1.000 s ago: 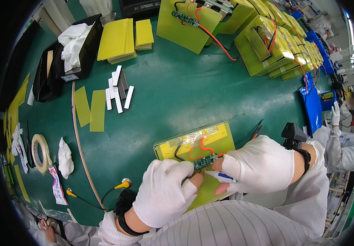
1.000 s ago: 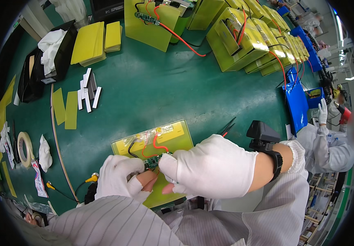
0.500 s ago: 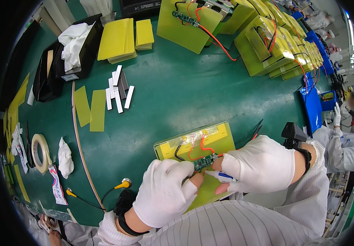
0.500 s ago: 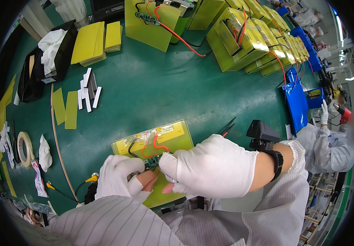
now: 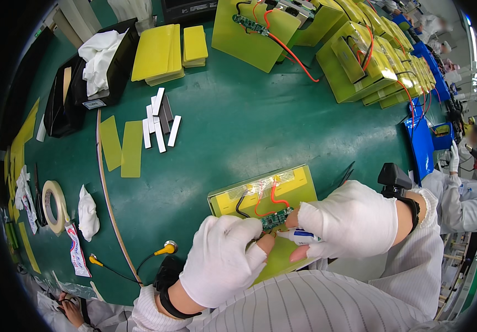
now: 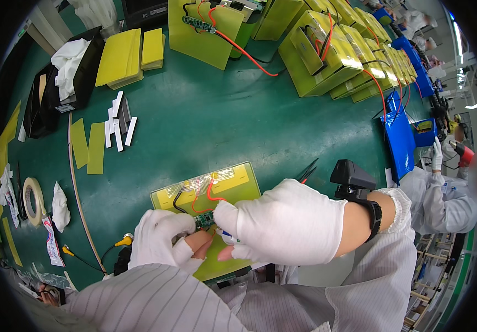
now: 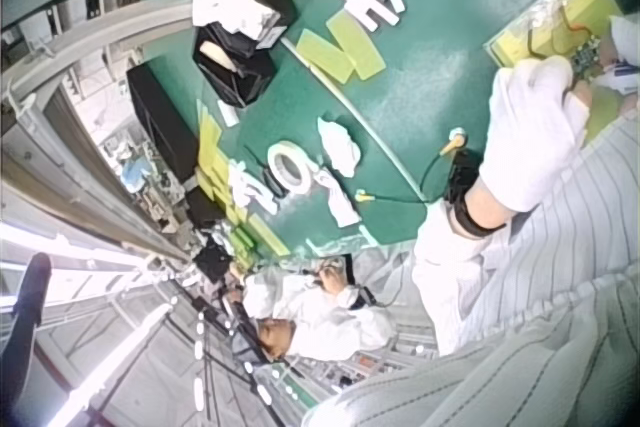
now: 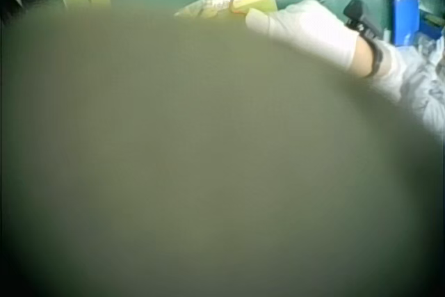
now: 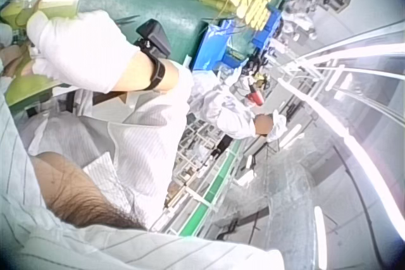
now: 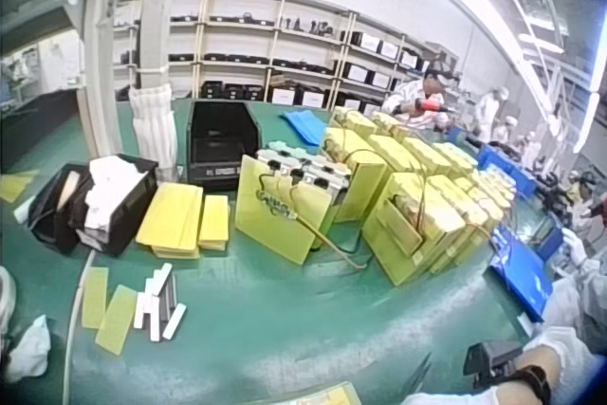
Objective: The person is assembling battery packs by applying adhesive and securing components.
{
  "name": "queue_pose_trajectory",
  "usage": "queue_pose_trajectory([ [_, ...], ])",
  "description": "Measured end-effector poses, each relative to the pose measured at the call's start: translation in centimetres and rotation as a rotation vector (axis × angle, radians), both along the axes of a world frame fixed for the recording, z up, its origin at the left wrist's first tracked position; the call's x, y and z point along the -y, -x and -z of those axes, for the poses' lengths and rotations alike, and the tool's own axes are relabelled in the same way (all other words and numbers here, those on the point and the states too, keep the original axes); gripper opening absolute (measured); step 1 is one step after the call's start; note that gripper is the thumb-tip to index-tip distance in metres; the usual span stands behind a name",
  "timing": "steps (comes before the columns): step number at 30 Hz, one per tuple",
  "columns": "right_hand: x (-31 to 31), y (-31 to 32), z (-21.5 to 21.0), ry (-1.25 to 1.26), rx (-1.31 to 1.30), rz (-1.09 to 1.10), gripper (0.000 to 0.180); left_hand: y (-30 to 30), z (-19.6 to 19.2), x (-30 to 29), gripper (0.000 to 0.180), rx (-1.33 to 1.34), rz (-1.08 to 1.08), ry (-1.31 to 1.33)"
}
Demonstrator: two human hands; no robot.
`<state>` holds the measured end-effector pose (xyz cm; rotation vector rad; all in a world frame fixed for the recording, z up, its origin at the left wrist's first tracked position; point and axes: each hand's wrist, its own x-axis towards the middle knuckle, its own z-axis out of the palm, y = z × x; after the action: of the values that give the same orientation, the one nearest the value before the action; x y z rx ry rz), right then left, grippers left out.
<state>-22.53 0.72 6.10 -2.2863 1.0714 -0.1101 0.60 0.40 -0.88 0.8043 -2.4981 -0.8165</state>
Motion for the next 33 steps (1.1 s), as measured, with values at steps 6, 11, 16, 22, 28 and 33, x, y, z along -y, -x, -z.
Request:
queue_pose_trajectory([
  [6, 0.05, 0.33, 0.14, 0.010, -0.004, 0.006, 0.039, 0.02, -0.08, 0.06, 0.010, 0.001, 0.002, -0.002],
  [11, 0.06, 0.18, -0.15, 0.015, 0.030, 0.017, 0.037, 0.03, -0.16, 0.15, 0.011, -0.006, 0.012, -0.003],
  [16, -0.05, 0.11, -0.03, 0.015, 0.019, 0.016, 0.036, 0.05, -0.10, 0.14, 0.011, -0.008, 0.000, -0.020],
  [22, -0.15, 0.14, 0.15, 0.043, 0.022, 0.004, 0.037, 0.00, 0.06, 0.03, 0.011, -0.011, 0.009, 0.020],
  [28, -0.30, -0.02, 0.38, 0.084, 0.010, -0.001, 0.039, -0.02, 0.12, -0.03, 0.013, -0.021, 0.011, 0.026],
  [33, -0.36, -0.14, 0.29, 0.085, -0.033, -0.015, 0.040, -0.06, 0.03, -0.08, 0.014, -0.028, 0.007, 0.033],
])
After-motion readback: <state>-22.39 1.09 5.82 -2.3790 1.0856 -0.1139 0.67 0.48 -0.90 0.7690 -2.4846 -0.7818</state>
